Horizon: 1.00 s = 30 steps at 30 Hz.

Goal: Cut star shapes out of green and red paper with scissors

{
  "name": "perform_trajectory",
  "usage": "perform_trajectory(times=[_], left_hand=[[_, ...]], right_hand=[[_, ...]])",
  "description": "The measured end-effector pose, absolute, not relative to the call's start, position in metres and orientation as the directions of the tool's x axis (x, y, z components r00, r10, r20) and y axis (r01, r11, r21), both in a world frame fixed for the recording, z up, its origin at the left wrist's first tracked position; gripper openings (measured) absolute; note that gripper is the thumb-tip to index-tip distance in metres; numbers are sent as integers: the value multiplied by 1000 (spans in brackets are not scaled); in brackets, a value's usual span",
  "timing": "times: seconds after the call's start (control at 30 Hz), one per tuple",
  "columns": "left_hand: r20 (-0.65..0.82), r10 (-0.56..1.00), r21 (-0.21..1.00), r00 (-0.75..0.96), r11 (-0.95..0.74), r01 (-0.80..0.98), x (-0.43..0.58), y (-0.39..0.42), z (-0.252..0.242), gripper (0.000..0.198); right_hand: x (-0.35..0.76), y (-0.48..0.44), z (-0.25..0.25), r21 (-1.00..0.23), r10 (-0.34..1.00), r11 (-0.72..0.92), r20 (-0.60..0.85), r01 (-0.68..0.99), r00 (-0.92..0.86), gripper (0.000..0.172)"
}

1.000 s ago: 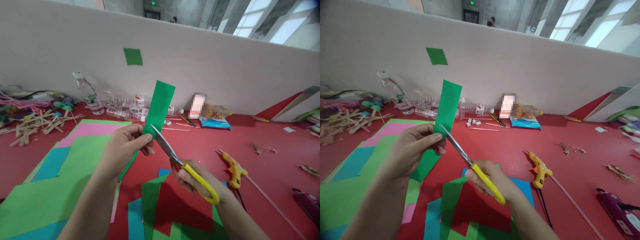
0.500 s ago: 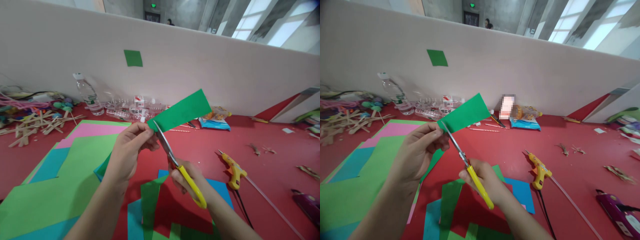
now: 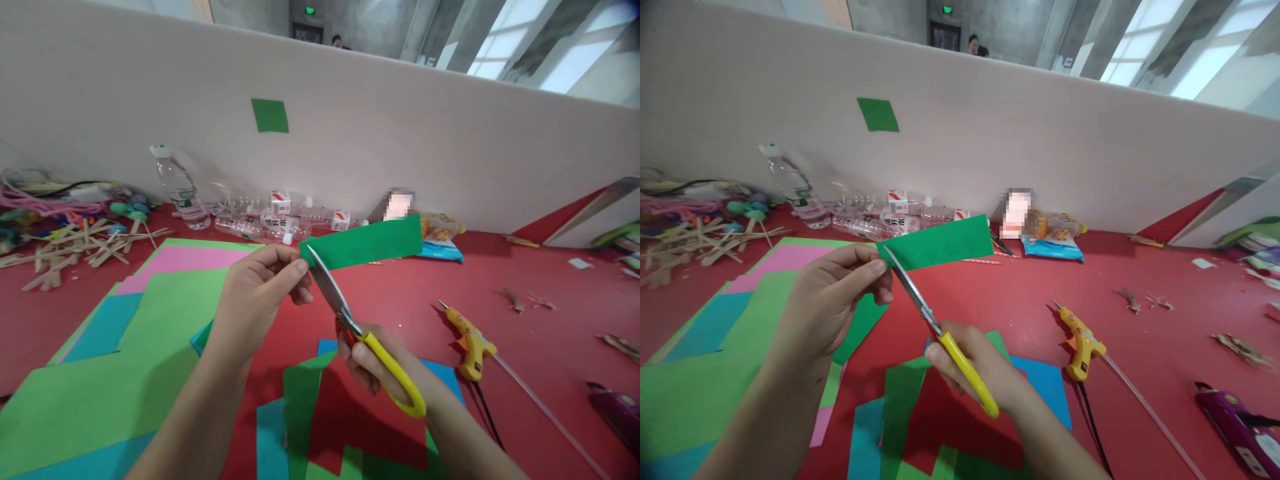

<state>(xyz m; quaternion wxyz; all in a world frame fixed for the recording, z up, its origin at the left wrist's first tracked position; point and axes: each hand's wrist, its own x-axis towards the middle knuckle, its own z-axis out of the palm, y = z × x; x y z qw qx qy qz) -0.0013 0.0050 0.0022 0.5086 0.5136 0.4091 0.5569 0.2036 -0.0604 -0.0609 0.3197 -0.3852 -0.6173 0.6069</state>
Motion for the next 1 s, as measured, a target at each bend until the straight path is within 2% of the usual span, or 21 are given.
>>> perform_trajectory(times=[0.27,0.57,0.77,1.0], left_hand=[[119,992,977,48,-108,-184,1,6,4,8],[93,992,989,85,-82,-123,-9,6,6,11],[79,993,979,89,-60,-193,-1,5,2,9],[122,992,982,35,-116,-150,0,3,5,8]], right_hand=[[199,-64,-65,-996,889,-52,-80,74,-450,62],[199,-62,-56,-990,886,-41,-97,132,-454,63],[196,-63,-61,-992,900,-59,-101,112,-423,63],[200,-61,-56,-985,901,2,-73,171,-427,63]])
